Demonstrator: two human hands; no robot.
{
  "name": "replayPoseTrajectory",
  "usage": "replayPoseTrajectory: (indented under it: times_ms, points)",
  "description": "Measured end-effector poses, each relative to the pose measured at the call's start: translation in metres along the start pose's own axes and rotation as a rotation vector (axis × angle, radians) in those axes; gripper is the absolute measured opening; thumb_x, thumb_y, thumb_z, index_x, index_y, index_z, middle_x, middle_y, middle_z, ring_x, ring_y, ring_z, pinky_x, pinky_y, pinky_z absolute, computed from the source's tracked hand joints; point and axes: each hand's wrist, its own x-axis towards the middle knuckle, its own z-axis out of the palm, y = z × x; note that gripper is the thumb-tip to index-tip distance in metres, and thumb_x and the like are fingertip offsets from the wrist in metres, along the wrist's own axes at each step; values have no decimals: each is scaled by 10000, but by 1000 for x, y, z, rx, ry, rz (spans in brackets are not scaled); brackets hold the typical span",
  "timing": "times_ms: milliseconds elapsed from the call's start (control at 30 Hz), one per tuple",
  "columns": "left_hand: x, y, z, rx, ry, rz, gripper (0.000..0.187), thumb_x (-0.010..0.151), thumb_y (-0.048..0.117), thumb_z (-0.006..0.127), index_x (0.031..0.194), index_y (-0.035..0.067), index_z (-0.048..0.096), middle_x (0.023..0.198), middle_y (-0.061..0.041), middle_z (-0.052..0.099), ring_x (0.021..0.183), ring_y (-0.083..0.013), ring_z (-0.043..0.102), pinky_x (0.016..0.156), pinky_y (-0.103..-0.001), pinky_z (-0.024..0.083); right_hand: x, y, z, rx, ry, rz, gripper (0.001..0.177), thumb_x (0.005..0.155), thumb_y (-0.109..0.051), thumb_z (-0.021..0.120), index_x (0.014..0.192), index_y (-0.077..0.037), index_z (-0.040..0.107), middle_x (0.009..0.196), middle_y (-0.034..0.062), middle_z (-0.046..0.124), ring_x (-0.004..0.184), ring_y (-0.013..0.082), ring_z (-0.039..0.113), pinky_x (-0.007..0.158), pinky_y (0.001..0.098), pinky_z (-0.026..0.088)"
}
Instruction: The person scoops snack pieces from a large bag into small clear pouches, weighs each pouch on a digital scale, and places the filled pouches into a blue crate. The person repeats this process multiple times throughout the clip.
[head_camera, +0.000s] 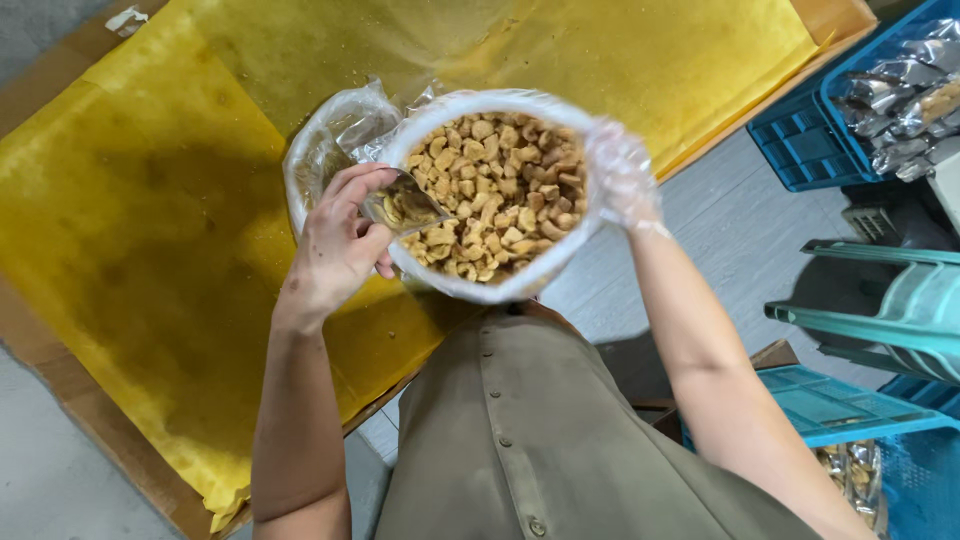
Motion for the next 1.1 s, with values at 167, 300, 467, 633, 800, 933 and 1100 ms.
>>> replayPoseTrajectory:
  times_ms: [167,300,467,633,800,933,1100]
  points:
    - [0,0,1,38,-33,-40,551,813,-100,509,1358,-31,551,1431,-76,500,616,-149,645,527,-272,582,-9,-18,-52,70,28,60,519,1035,-444,484,1361,-53,582,1229,185,672,1082,370,647,930,506,520]
    - [5,6,0,61,-47,-54,549,805,-101,507,1347,-29,550,1429,-70,499,615,-150,662,541,-273,590,-32,-70,-91,-234,523,-551,772,1013,-610,487,1494,-8,529,1431,196,669,1227,370,628,1028,500,496]
    - [1,6,3,10,-60,-24,524,818,-101,521,1337,-32,561,1421,-66,520,616,-139,647,556,-277,585,-46,-126,-75,218,-496,77,826,911,-652,511,1610,-238,362,1592,203,415,1431,375,469,1203,500,399]
    - [-1,4,3,3,-65,-23,529,816,-108,525,1340,-40,554,1429,-63,512,603,-134,645,589,-276,588,-40,-151,-58,-15,-472,153,1135,820,-825,547,1642,-212,59,1664,273,47,1520,509,54,1208,612,169]
    - [5,4,4,15,-80,-44,542,808,-115,521,1344,-46,555,1421,-63,518,613,-131,652,587,-282,585,-55,-185,-39,-241,-598,-158,1141,819,-812,574,1629,-176,83,1669,246,39,1535,490,2,1148,735,151]
    - [4,3,3,-1,-71,-33,570,796,-120,517,1361,-52,530,1440,-64,495,595,-133,656,563,-280,583,-59,-167,-38,-131,-635,-183,998,800,-726,593,1628,-319,212,1697,205,146,1512,457,275,1175,604,355]
    - [3,0,-1,-66,-53,-27,584,800,-106,524,1382,-58,511,1468,-74,465,593,-139,657,538,-277,578,-58,-156,-35,-219,-517,-269,1011,823,-370,677,1644,-94,156,1582,405,171,1291,523,452,954,514,525]
